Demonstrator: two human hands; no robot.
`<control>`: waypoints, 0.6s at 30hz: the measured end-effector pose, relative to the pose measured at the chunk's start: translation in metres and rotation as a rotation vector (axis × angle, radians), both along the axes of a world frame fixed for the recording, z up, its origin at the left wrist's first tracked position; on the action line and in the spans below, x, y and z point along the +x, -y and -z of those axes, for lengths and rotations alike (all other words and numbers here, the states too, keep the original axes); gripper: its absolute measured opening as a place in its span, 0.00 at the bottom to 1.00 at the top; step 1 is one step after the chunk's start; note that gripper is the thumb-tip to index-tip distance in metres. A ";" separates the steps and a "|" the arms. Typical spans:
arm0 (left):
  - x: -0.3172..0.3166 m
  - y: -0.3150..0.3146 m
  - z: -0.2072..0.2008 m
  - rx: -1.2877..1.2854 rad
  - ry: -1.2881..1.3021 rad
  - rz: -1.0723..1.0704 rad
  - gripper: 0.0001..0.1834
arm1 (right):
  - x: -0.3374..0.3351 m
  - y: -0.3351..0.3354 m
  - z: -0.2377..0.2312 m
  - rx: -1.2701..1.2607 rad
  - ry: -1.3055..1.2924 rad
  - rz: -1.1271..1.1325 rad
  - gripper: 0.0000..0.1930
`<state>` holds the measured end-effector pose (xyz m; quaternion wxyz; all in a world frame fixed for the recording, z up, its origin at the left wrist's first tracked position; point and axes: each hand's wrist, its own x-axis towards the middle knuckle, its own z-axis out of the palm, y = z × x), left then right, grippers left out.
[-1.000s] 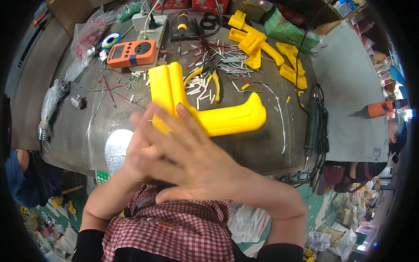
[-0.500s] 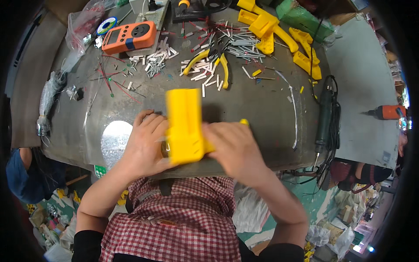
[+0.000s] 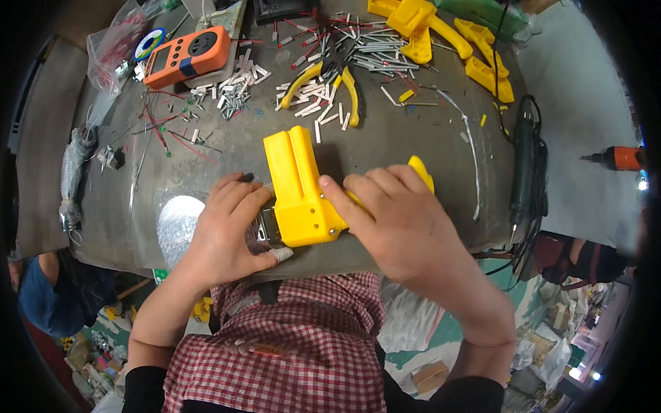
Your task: Assembling a yellow handheld electronic device, involving wiring and using an electric screwdriver.
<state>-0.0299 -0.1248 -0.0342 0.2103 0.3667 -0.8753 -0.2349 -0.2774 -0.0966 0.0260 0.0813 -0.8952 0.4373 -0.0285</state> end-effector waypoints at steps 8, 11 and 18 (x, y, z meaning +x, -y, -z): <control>-0.020 -0.003 -0.005 0.027 0.020 0.005 0.38 | 0.005 -0.017 0.032 -0.050 0.148 0.108 0.26; -0.013 -0.009 0.002 0.011 0.083 -0.068 0.37 | 0.000 -0.014 0.047 0.101 0.499 0.123 0.27; -0.008 -0.012 0.000 -0.014 0.098 -0.059 0.37 | -0.230 -0.035 0.085 -0.340 -0.186 1.385 0.35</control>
